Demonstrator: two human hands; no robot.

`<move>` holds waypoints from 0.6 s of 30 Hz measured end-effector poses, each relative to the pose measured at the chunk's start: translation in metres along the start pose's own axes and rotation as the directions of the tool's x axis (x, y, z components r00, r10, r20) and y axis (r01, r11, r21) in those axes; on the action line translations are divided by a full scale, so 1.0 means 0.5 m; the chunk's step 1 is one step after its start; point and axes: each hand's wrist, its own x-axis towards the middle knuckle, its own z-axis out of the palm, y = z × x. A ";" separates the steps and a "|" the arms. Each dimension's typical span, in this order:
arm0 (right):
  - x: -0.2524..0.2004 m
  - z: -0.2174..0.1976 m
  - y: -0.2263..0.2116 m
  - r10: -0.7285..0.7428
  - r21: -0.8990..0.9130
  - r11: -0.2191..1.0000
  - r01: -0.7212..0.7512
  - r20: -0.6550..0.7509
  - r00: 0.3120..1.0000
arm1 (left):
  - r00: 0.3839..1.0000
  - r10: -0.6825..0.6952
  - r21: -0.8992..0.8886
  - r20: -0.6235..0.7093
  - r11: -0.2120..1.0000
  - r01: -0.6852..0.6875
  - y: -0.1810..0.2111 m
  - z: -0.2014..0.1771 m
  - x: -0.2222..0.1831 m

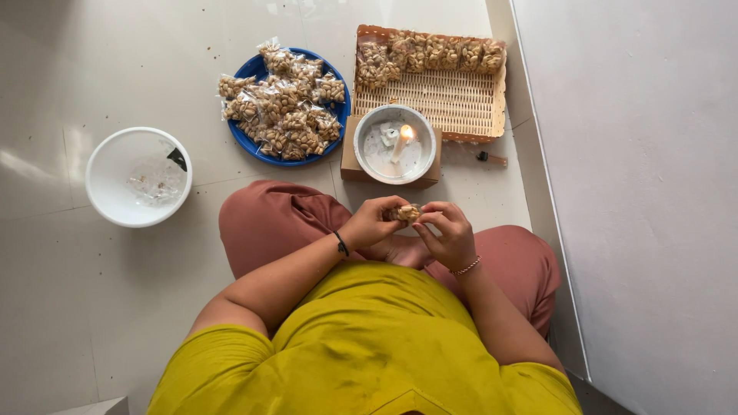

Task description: Sealing small plastic bags containing snacks by melting the plastic opening over a candle flame.

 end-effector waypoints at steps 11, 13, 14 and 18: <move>0.010 0.014 0.004 -0.021 0.030 0.999 0.019 0.041 0.999 | 0.998 0.045 0.000 0.052 0.999 -0.045 -0.026 0.002 -0.002; 0.004 0.015 0.003 -0.012 0.028 1.000 0.010 0.049 0.999 | 0.997 0.051 -0.015 0.064 0.999 -0.050 -0.022 0.003 -0.007; 0.009 0.015 0.001 -0.013 0.036 0.999 0.011 0.035 0.999 | 0.996 0.057 -0.021 0.062 0.998 -0.056 -0.019 0.003 -0.005; 0.041 0.012 -0.012 -0.046 0.004 0.999 0.046 0.050 0.998 | 0.994 0.093 -0.015 0.048 0.996 -0.092 0.002 -0.009 0.003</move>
